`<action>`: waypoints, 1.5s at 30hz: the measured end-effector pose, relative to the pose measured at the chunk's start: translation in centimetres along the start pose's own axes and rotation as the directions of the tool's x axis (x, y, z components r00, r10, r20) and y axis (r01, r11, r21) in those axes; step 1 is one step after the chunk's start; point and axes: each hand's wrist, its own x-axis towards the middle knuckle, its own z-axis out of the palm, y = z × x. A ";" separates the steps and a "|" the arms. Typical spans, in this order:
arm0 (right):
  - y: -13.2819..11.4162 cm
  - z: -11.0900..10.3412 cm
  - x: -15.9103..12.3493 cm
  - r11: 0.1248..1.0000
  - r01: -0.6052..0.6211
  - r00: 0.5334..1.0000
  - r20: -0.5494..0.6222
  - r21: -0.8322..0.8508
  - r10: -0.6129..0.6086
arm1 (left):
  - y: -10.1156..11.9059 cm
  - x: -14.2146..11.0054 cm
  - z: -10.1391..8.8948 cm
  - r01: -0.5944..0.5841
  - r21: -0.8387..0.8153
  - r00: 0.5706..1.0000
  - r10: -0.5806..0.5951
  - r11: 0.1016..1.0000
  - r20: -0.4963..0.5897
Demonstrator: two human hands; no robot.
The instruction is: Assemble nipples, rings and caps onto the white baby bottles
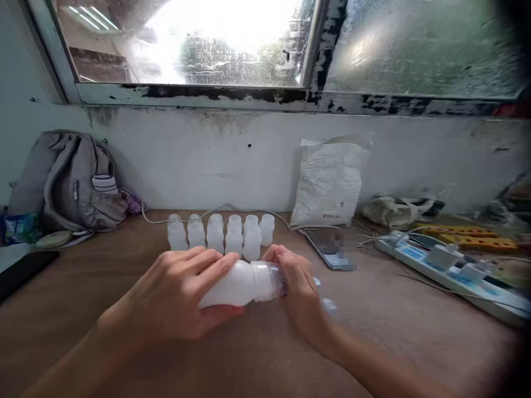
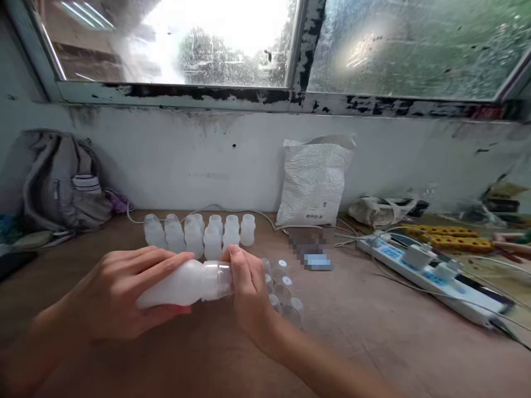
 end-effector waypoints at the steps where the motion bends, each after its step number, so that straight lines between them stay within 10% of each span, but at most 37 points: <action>1: -0.1 0.0 -0.3 1.000 -0.009 1.000 0.009 0.012 0.009 | 0.2 0.1 -0.2 0.005 0.000 1.000 -0.005 1.000 0.003; 7: -0.4 0.0 -0.7 1.000 -0.024 0.999 -0.027 -0.003 0.024 | 1.1 0.4 -0.1 0.069 -0.037 0.997 -0.070 0.997 -0.027; 13: 1.4 -0.5 1.9 0.979 -0.205 0.978 -0.044 -0.015 0.204 | 1.5 0.1 4.1 0.201 -0.022 0.972 -0.202 0.979 -0.117; 21: 1.7 -1.7 3.7 0.913 -0.396 0.874 0.264 -0.100 0.408 | 1.6 -0.5 6.2 0.535 -0.185 0.845 -0.526 0.824 0.101; 26: 0.0 -1.7 4.3 0.981 -0.107 0.944 0.293 -0.159 0.150 | 0.8 -2.7 5.6 0.546 -0.281 0.827 -0.561 0.790 0.030; 32: -3.2 -0.7 10.9 0.892 0.285 0.948 -0.038 -0.351 -0.317 | -1.3 -7.2 5.8 0.624 -0.322 0.705 -0.691 0.712 -0.163; 36: -2.7 3.0 17.2 0.774 0.268 0.934 -0.041 -0.573 -0.354 | -1.9 -9.5 6.9 0.567 -0.241 0.803 -0.593 0.788 -0.051; 39: -0.4 6.7 20.7 0.618 0.197 0.980 0.156 -0.761 -0.121 | -1.6 -10.4 7.6 0.475 -0.182 0.875 -0.484 0.861 -0.007; 45: 3.7 11.3 22.1 0.527 0.208 0.944 0.310 -0.824 0.113 | -1.3 -10.6 7.6 0.487 -0.115 0.873 -0.484 0.866 0.053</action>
